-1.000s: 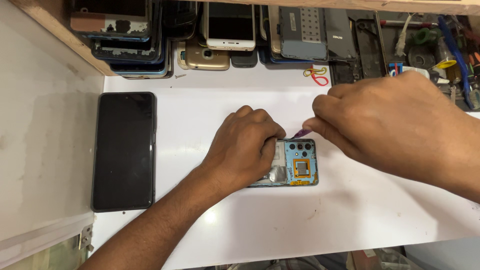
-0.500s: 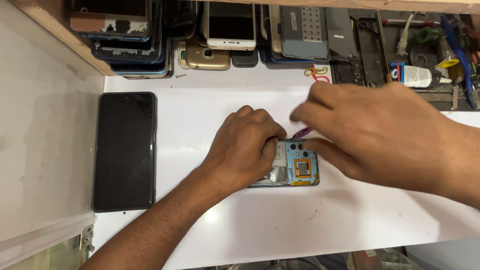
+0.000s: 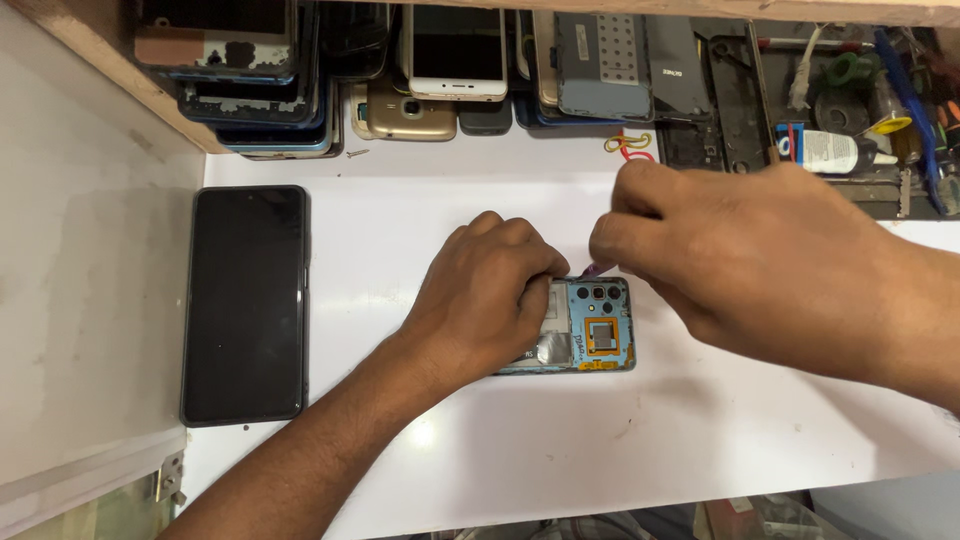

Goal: The person pries open a disassembled smartphone midframe on a white workbench using a purple pry tool, working the tool around the edges and lifting internal components. They continue prying at different points, then lift and hold the phone frame to view its interior.

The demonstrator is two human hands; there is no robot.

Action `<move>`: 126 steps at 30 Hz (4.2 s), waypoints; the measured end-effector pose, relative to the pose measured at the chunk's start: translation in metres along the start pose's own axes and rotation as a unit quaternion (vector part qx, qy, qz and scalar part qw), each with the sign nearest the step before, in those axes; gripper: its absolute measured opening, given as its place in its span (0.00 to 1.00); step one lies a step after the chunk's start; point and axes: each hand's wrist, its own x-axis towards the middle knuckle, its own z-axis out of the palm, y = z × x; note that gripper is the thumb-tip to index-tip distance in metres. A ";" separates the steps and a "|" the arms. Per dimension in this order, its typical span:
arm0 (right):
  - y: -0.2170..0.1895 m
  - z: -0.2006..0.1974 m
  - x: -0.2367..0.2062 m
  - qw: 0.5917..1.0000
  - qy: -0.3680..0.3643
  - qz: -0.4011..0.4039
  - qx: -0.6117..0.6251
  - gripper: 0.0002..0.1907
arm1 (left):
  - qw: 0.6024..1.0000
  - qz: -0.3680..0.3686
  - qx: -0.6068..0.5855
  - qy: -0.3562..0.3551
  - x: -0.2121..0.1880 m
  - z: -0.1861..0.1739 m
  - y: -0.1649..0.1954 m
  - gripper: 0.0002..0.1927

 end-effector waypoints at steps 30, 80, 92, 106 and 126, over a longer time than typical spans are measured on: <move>0.002 0.002 -0.004 0.985 -0.078 0.080 -0.131 0.17 | 1.000 -0.009 0.002 -0.011 0.000 0.000 0.001 0.09; 0.005 0.009 -0.007 0.999 0.028 0.027 -0.012 0.19 | 1.000 0.007 -0.003 0.010 -0.001 0.001 -0.001 0.09; 0.006 0.009 -0.007 0.994 0.032 -0.045 0.093 0.19 | 1.000 0.002 -0.007 0.003 -0.001 0.000 -0.001 0.09; 0.019 0.035 -0.023 0.969 -0.017 0.081 0.232 0.15 | 1.000 0.006 -0.008 0.014 0.000 0.000 -0.001 0.08; -0.003 0.067 0.022 0.997 -0.056 0.032 0.038 0.11 | 0.999 -0.025 -0.026 -0.002 -0.001 0.000 -0.001 0.20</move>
